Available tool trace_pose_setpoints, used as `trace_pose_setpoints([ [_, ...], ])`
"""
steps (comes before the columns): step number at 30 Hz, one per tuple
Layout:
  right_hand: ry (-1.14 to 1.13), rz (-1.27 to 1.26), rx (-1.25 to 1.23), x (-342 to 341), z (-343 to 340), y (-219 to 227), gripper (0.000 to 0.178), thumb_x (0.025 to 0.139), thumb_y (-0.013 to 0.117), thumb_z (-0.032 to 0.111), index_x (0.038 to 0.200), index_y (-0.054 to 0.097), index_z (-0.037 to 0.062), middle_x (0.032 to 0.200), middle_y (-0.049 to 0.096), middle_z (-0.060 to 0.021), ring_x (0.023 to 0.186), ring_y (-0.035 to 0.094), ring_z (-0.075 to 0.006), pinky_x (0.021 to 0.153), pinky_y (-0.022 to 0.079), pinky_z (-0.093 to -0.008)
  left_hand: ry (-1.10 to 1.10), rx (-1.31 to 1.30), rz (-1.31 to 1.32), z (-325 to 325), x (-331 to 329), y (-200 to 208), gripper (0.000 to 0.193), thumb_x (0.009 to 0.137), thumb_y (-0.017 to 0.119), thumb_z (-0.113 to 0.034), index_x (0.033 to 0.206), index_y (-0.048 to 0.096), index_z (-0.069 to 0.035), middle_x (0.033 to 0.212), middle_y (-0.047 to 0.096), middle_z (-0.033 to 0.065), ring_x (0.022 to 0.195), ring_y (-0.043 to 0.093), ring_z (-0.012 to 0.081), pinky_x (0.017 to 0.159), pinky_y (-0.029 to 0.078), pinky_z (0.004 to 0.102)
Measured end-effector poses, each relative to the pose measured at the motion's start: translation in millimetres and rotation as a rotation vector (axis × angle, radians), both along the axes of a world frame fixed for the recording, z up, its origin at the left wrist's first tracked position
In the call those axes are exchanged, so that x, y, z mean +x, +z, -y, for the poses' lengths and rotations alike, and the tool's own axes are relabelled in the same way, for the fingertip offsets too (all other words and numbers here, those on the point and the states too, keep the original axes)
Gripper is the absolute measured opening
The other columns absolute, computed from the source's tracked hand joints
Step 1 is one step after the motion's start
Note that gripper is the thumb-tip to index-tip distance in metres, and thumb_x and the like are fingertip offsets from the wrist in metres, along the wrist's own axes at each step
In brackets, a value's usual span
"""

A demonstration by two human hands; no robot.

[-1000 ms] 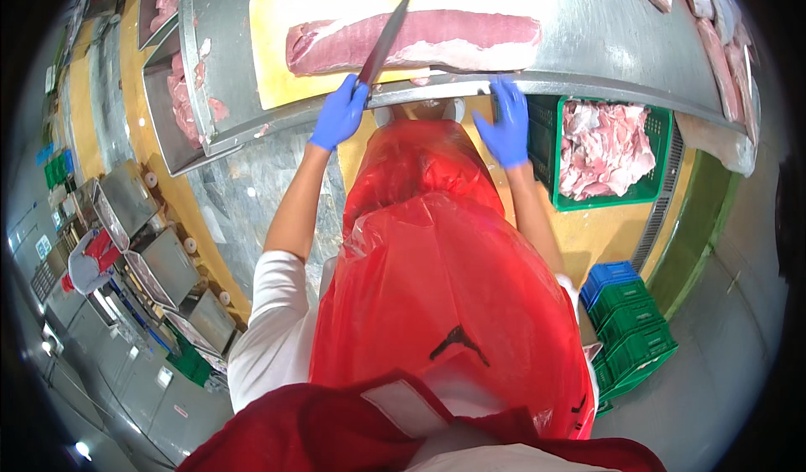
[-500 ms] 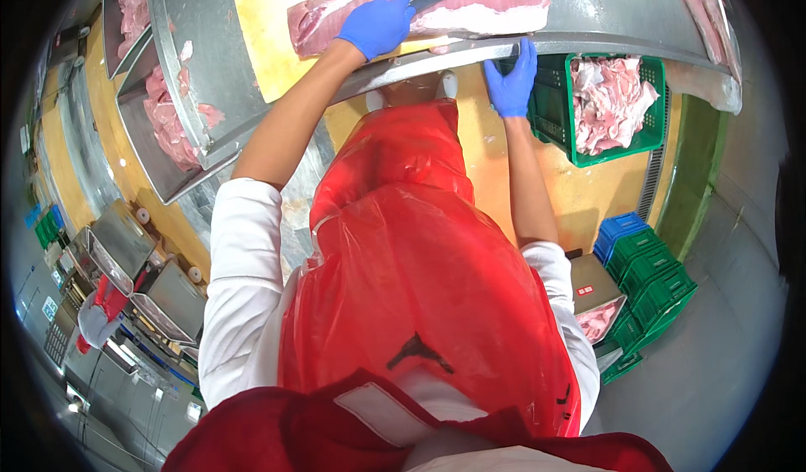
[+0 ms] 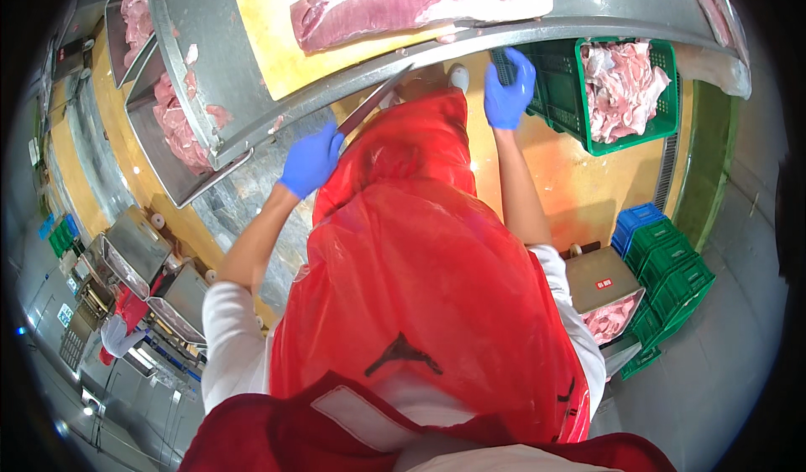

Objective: The person cuts large pieces of raw meat on a yellow cutting board using a knife. They trim fat and separate portions, placing trimmed pieces into a green basket and larger cuts into a metal tray.

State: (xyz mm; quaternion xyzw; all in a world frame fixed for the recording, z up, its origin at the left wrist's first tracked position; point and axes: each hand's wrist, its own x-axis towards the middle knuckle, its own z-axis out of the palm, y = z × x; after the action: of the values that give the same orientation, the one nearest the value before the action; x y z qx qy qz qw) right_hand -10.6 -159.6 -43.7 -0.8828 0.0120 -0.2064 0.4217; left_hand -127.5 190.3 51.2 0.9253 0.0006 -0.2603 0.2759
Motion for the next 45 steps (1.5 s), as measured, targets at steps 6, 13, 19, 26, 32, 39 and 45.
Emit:
trace_pose_setpoints([
  [6,0.637,0.142,-0.496,112,-62,24,0.039,0.072,0.071,0.019,0.111,0.067,0.0186,0.113,0.061,-0.0084,0.105,0.058,-0.0319,0.088,0.048,-0.0453,0.698,-0.322,0.041,-16,-44,-9,0.024,0.103,0.049,-0.024,0.097,0.055,-0.002,0.067,0.057,0.0073,0.058,0.055,0.0182,0.054,0.044,0.0349],
  [13,0.969,0.092,-0.563,136,-49,26,0.019,0.073,0.071,0.016,0.092,0.069,0.0152,0.094,0.064,-0.0052,0.092,0.059,-0.0287,0.080,0.050,-0.0422,0.790,-0.642,0.165,52,7,-44,0.027,0.103,0.051,-0.027,0.102,0.056,0.000,0.078,0.060,0.0059,0.066,0.055,0.0104,0.060,0.045,0.0287],
  [19,1.001,0.184,-0.390,133,-31,16,0.025,0.073,0.074,0.011,0.097,0.070,0.0151,0.096,0.064,-0.0051,0.094,0.059,-0.0290,0.082,0.052,-0.0406,0.467,-0.473,0.306,111,106,-68,0.032,0.102,0.046,-0.033,0.105,0.055,-0.003,0.080,0.066,0.0233,0.073,0.063,0.0459,0.065,0.049,0.0534],
  [26,0.837,0.236,-0.295,120,-27,3,0.024,0.077,0.073,0.010,0.101,0.072,0.0125,0.095,0.064,-0.0057,0.093,0.060,-0.0289,0.079,0.052,-0.0384,0.353,-0.163,0.305,136,148,-63,0.033,0.102,0.042,-0.034,0.105,0.050,-0.002,0.081,0.066,0.0278,0.076,0.063,0.0484,0.068,0.049,0.0584],
  [32,0.804,0.216,-0.252,129,-26,15,0.021,0.078,0.073,0.009,0.099,0.073,0.0128,0.089,0.066,-0.0053,0.088,0.061,-0.0268,0.076,0.052,-0.0384,0.369,-0.216,0.204,161,104,-67,0.030,0.102,0.043,-0.030,0.105,0.051,-0.001,0.083,0.065,0.0291,0.079,0.064,0.0485,0.071,0.049,0.0591],
  [39,0.632,0.065,-0.008,134,-6,15,0.014,0.079,0.076,0.012,0.093,0.075,0.0097,0.084,0.068,-0.0090,0.081,0.065,-0.0263,0.073,0.054,-0.0351,0.437,-0.222,0.253,190,123,-71,0.029,0.101,0.046,-0.029,0.103,0.052,-0.001,0.081,0.064,0.0303,0.078,0.061,0.0509,0.067,0.047,0.0586],
  [45,0.446,-0.157,0.263,130,14,14,0.010,0.083,0.076,0.010,0.089,0.074,0.0026,0.086,0.070,-0.0086,0.076,0.066,-0.0176,0.070,0.053,-0.0305,0.379,-0.250,0.215,201,153,-75,0.027,0.100,0.048,-0.028,0.107,0.051,-0.002,0.083,0.064,0.0291,0.081,0.062,0.0494,0.070,0.047,0.0592],
])
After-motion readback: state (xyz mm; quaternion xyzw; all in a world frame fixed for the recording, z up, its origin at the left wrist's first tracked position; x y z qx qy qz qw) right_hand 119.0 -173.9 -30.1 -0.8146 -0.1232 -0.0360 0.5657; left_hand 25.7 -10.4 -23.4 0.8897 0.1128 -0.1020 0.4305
